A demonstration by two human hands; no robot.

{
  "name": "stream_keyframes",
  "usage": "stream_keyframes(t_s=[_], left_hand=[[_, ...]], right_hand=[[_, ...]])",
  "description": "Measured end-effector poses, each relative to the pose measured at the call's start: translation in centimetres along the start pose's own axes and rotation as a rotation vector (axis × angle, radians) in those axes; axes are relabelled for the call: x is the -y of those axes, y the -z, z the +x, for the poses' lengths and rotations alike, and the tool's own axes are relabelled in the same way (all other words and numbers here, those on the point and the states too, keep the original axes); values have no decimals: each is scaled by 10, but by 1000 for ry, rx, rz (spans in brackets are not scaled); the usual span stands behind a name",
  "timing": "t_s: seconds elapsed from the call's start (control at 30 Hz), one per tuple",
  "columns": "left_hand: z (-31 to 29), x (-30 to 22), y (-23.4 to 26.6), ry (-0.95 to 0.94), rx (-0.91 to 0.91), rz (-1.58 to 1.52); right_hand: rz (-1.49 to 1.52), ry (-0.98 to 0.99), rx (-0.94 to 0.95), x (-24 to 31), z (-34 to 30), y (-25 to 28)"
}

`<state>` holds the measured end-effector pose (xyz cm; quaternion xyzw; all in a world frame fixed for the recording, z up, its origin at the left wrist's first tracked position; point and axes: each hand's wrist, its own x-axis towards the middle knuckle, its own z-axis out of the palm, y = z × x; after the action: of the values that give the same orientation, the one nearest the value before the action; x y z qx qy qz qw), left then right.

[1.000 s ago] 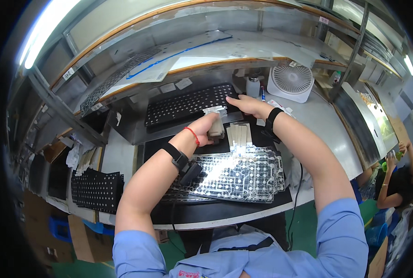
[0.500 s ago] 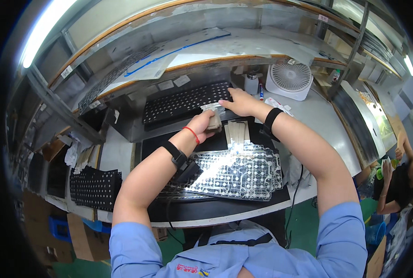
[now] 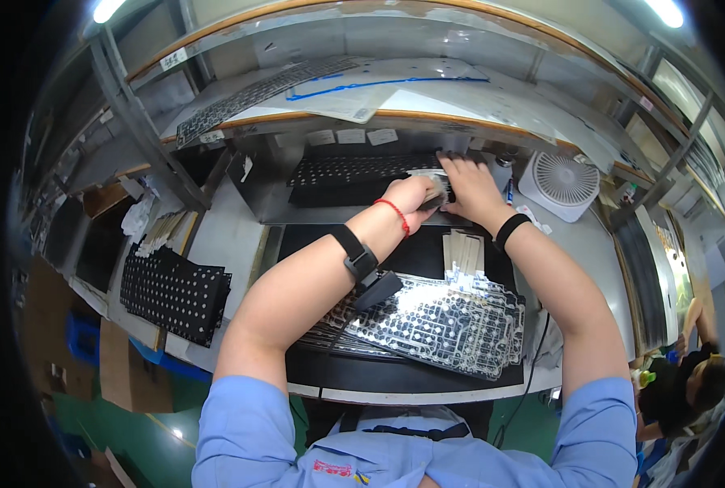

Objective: Inspecting and sorting layers of keyboard membrane components at a workstation.

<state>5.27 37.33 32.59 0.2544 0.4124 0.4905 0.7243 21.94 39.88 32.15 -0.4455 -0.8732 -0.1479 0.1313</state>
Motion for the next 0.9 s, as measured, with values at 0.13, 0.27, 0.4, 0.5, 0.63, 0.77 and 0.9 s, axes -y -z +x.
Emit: stream_keyframes(t_s=[0.13,0.27,0.4,0.5,0.63,0.77,0.9], left_hand=[[4,-16,-7,10,30,-37],[16,-23,-1,9,89,0],[13,-20,14,26,255,-4],[-14,-55,45,171,260,575],[-18,-85,108,-1206,46,1837],[9,-93,149,-1202,-66,2150],[20,-97,147,-968,101,2210]], right_hand=[[-93,43,-106,-6,12,-12],[-56,-19,-193,4,17,-21],[-7,-18,-128,-12,26,-34],[22,18,-116,-21,26,-25],[62,-1,-52,-26,27,-16],[59,63,-41,-20,27,-4],[20,128,-111,-17,16,10]])
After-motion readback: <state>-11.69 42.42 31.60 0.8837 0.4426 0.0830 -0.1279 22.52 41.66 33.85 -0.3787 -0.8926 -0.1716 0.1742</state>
